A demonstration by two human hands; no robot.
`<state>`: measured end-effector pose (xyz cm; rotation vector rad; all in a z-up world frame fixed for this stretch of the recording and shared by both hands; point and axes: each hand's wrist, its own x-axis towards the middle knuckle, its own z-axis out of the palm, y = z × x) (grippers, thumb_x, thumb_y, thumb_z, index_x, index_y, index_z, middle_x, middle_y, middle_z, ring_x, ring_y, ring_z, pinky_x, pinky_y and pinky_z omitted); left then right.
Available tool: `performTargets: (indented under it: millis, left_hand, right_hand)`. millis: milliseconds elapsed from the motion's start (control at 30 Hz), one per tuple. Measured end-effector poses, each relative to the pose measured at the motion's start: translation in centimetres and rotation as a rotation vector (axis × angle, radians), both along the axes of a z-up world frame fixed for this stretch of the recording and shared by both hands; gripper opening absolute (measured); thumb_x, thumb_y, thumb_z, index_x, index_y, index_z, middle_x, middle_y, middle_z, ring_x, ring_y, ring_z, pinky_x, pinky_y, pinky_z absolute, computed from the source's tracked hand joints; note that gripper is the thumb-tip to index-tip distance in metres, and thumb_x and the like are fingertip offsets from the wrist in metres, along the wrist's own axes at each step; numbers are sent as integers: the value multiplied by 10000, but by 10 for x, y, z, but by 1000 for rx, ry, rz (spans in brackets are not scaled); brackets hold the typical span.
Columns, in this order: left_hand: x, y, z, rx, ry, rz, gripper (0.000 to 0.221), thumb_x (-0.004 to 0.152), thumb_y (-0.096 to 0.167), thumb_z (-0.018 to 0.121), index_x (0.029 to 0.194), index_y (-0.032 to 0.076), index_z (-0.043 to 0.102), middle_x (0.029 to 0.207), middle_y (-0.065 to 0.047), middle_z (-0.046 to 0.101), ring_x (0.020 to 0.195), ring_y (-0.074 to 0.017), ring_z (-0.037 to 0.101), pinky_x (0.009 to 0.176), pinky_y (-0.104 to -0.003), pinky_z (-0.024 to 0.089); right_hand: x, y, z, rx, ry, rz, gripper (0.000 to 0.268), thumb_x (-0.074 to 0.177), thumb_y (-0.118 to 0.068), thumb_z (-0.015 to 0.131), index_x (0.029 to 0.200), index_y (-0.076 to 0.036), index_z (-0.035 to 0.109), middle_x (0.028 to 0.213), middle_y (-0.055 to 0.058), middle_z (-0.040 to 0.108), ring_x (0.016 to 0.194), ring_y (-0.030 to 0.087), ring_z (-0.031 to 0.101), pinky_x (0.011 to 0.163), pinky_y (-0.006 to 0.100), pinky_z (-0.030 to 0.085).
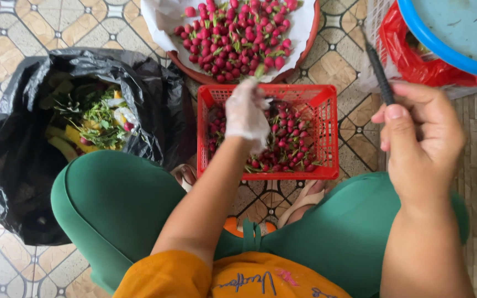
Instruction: Trimming the stems off small red radishes using a utility knife and placing them in a bowl
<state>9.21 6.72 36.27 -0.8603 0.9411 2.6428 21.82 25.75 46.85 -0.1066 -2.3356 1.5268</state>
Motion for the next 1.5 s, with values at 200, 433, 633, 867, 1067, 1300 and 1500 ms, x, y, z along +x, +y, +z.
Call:
performTargets:
  millis: [200,433,633,867,1067,1300,1500]
  left_hand:
    - [-72,-26,-63,-161,-194,84,382,913,131,626,1241,83,434,1108,-151,526,921,-246,542,762,-356,455]
    - [-94,-58,-76,-193,61,-298,371,891,53,634,1215,17,458,1100,-157,559,905,-262,599,806,-350,566]
    - [-79,-76,-136,-282,1,-563,275,919,89,696,1151,-50,650,771,-19,624,592,-133,580,618,-287,579]
    - [-71,-91,-282,-656,-492,-340,312,898,273,645,1178,171,733,1013,-64,725,910,-211,776,673,-410,557]
    - [-113,-80,-368,-477,-668,-214,144,929,198,522,994,251,639,680,49,703,627,-134,646,551,-310,486]
    - [-108,-74,-350,-857,-456,-523,159,836,160,715,989,186,679,856,-20,728,836,-130,698,676,-282,476]
    - [-116,-66,-344,-538,-717,-261,169,722,267,778,756,131,683,619,-31,664,514,-192,594,502,-382,444]
  right_hand:
    - [7,9,-9,29,-5,27,168,1250,-15,474,1409,38,465,1071,248,586,705,175,485,677,257,402]
    - [11,22,-18,166,-67,30,323,1344,-103,435,1598,97,444,1289,288,567,847,227,518,770,284,414]
    - [3,17,-19,217,-152,38,359,1319,-141,362,1559,125,390,1225,307,530,777,242,462,760,324,383]
    - [-2,22,-31,153,-220,13,374,1284,-156,358,1549,107,374,1207,283,519,752,218,430,750,317,382]
    - [-11,9,-25,188,-268,-63,325,1274,-122,428,1540,63,442,1188,218,610,749,182,502,704,265,381]
    - [-21,8,-26,75,-273,-75,269,1228,-66,462,1467,57,442,1155,256,601,710,194,488,730,271,421]
    - [-23,13,-29,57,-262,-74,284,1204,-82,475,1440,73,446,1145,272,602,702,204,495,707,279,430]
